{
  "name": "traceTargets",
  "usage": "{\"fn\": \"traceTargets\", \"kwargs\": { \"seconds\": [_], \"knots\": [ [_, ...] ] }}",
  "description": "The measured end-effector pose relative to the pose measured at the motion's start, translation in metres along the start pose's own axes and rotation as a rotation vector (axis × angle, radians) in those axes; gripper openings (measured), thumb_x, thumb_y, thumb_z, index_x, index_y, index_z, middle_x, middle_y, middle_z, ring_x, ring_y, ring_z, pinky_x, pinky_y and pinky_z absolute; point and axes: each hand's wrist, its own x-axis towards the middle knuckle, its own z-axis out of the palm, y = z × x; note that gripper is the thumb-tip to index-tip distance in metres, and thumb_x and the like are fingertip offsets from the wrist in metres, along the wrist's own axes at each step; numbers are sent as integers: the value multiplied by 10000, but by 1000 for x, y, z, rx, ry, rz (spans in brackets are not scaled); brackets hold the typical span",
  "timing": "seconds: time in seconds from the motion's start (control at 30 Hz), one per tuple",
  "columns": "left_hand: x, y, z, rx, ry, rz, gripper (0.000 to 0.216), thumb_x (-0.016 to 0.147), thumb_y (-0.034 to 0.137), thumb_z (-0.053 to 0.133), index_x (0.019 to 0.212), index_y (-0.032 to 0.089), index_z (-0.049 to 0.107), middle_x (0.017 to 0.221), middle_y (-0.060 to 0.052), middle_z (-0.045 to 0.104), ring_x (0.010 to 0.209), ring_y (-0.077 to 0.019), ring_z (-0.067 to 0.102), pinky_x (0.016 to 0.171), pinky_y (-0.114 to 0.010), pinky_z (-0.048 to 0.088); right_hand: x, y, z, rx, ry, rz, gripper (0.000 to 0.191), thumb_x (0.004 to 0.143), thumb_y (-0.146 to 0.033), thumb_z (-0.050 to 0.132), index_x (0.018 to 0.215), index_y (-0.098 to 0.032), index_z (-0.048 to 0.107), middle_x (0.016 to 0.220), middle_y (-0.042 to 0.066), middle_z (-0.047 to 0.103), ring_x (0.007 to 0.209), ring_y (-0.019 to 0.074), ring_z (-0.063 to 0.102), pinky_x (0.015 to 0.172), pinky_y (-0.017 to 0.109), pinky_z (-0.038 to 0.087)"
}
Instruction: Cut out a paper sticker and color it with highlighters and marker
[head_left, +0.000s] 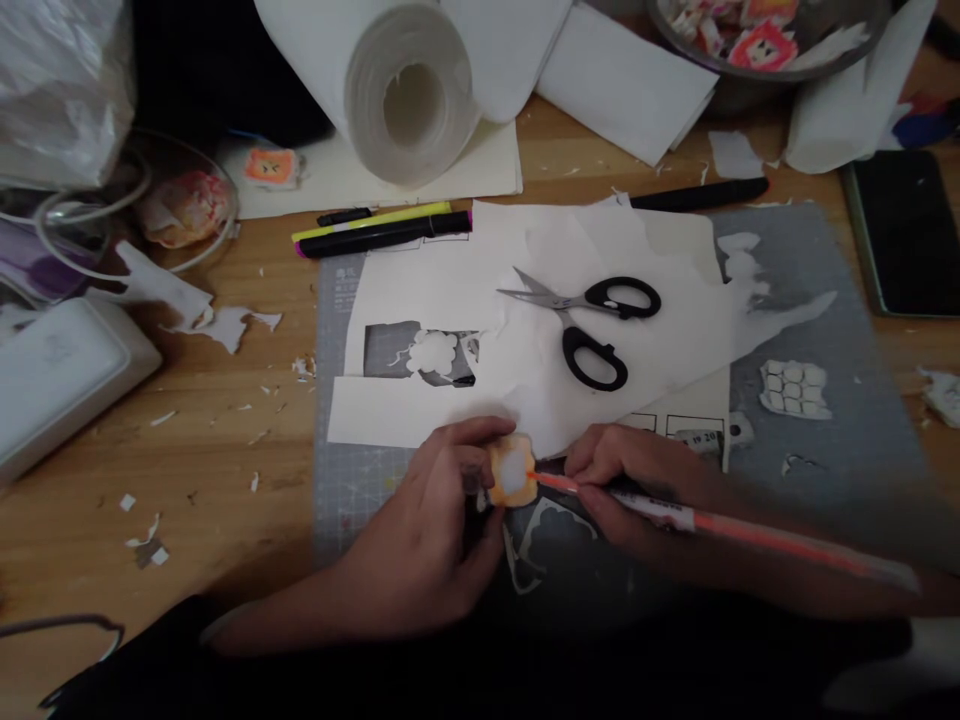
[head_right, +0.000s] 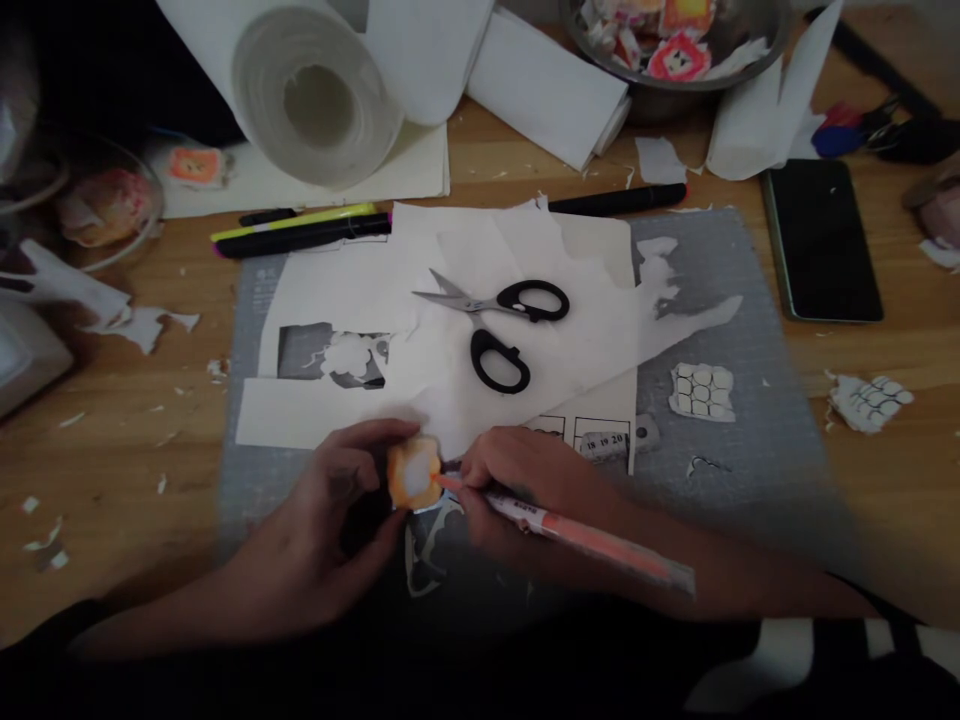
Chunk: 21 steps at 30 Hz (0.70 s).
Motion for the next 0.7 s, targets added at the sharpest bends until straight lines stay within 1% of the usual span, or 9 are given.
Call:
{"fn": "traceTargets", "kwargs": {
  "seconds": [0.07,0.23,0.37,0.4,0.53,0.63,0.7],
  "knots": [
    [1,0,0,12,5,4,315,775,63,511,1007,205,353,1234,-148,465,1195,-240,471,923,-437,500,0,2,1,-2,6,4,103,810,-191,519,742,-230,453,690,4,615,593,142,595,534,272,456],
    [2,2,-1,8,8,24,301,783,54,495,1003,196,347,1223,-148,477,1170,-219,483,935,-426,489,-1,8,4,-6,36,-19,105,821,-165,548,847,-224,464,824,4,648,734,130,631,604,239,461],
    [0,3,-2,8,-9,6,301,784,50,487,1006,196,347,1227,-144,474,1171,-213,477,935,-419,487,-2,7,3,-3,4,18,107,827,-160,529,768,-210,456,753,-16,629,648,102,596,573,220,437],
    [0,2,-2,5,-10,7,302,785,53,490,1009,197,347,1227,-142,473,1172,-212,475,936,-417,486,-2,7,2,-2,0,19,103,835,-162,526,770,-209,462,747,-18,627,655,100,598,583,217,439],
    [0,1,-1,-2,-4,32,305,788,51,490,1020,194,353,1223,-140,474,1176,-210,470,944,-414,481,-3,7,2,-2,15,-3,64,839,-175,542,846,-210,489,829,-1,640,774,115,623,649,225,459],
    [1,1,-1,-1,-8,21,299,796,46,482,1020,194,353,1229,-138,473,1180,-206,471,945,-408,480,-2,7,1,2,-6,13,80,840,-180,524,789,-210,470,767,-15,626,684,104,604,601,225,451],
    [1,1,-1,2,-8,13,292,800,49,482,1019,194,354,1230,-135,474,1175,-201,473,945,-401,480,-2,6,1,2,0,31,75,842,-190,526,791,-211,476,760,-20,626,675,101,601,601,222,451]
  ]
}}
